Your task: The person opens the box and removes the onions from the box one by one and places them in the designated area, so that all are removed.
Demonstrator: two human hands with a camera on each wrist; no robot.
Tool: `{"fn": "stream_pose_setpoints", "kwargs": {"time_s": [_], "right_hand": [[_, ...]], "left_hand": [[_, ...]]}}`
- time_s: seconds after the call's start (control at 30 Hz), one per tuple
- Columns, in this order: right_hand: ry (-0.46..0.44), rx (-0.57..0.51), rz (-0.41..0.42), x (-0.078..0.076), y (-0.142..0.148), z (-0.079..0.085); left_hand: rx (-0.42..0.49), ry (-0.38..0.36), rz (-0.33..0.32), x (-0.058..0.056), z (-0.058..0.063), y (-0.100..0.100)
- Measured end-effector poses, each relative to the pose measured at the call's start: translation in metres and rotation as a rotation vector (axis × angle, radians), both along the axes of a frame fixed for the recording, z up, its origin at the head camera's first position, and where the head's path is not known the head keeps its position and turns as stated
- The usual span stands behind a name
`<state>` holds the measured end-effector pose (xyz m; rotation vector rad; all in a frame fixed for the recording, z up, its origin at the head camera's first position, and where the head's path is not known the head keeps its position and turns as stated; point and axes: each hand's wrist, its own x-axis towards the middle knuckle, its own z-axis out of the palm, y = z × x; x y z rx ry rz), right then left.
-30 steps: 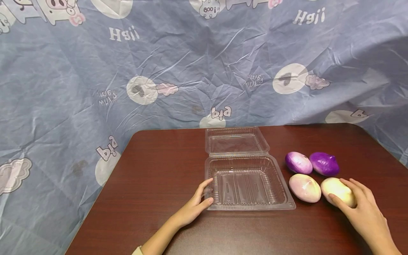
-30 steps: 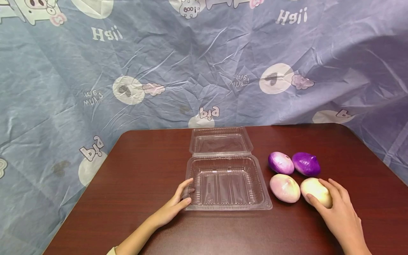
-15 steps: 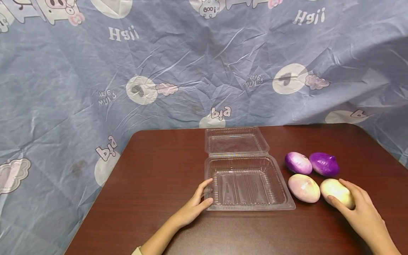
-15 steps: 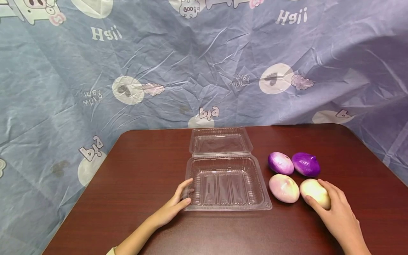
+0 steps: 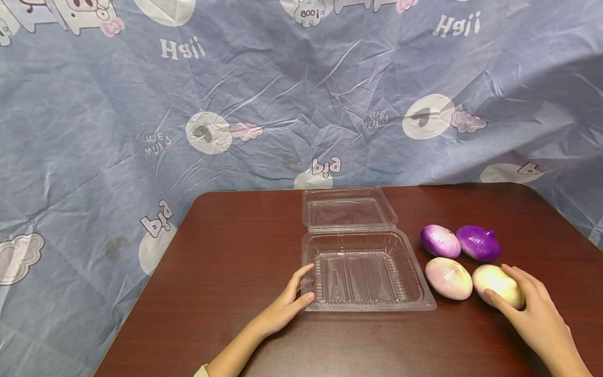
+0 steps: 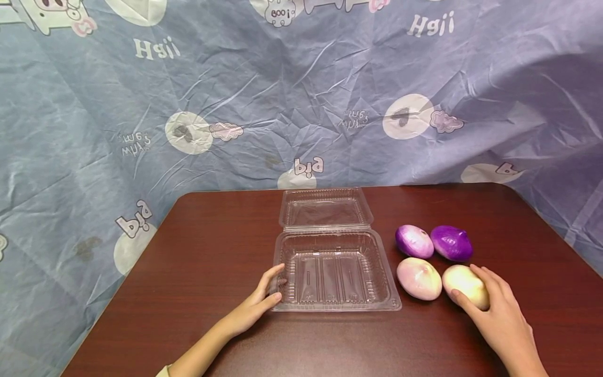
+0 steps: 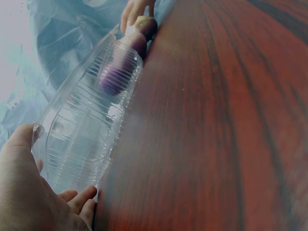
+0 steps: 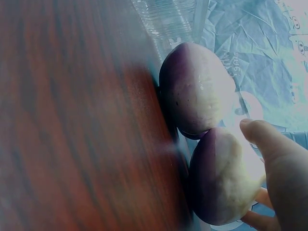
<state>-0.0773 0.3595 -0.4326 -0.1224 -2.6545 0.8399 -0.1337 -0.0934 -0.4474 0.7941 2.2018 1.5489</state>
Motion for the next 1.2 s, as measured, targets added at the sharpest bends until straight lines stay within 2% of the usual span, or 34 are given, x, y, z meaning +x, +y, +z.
{"fn": "stream_pose_setpoints", "kwargs": {"time_s": [0.17,0.43,0.6,0.83,1.03,1.2], "right_hand": [[-0.007,0.021,-0.009,0.001,0.000,0.001],[0.095,0.073,0.007,-0.001,-0.001,0.009],[0.109,0.078,0.012,-0.001,-0.008,0.020],[0.210,0.095,0.063,-0.002,-0.023,0.039],[0.213,0.136,0.098,-0.013,-0.029,0.053],[0.235,0.188,0.128,-0.028,-0.029,0.065]], "left_hand": [[0.006,-0.003,0.002,0.000,0.000,0.000],[0.010,-0.008,0.002,0.001,0.000,-0.001],[0.006,-0.011,0.006,0.001,0.001,-0.001],[0.005,-0.007,0.006,0.000,0.000,-0.001],[0.005,-0.001,0.008,0.000,0.000,-0.001],[0.003,-0.009,0.004,0.001,0.000,-0.001]]}}
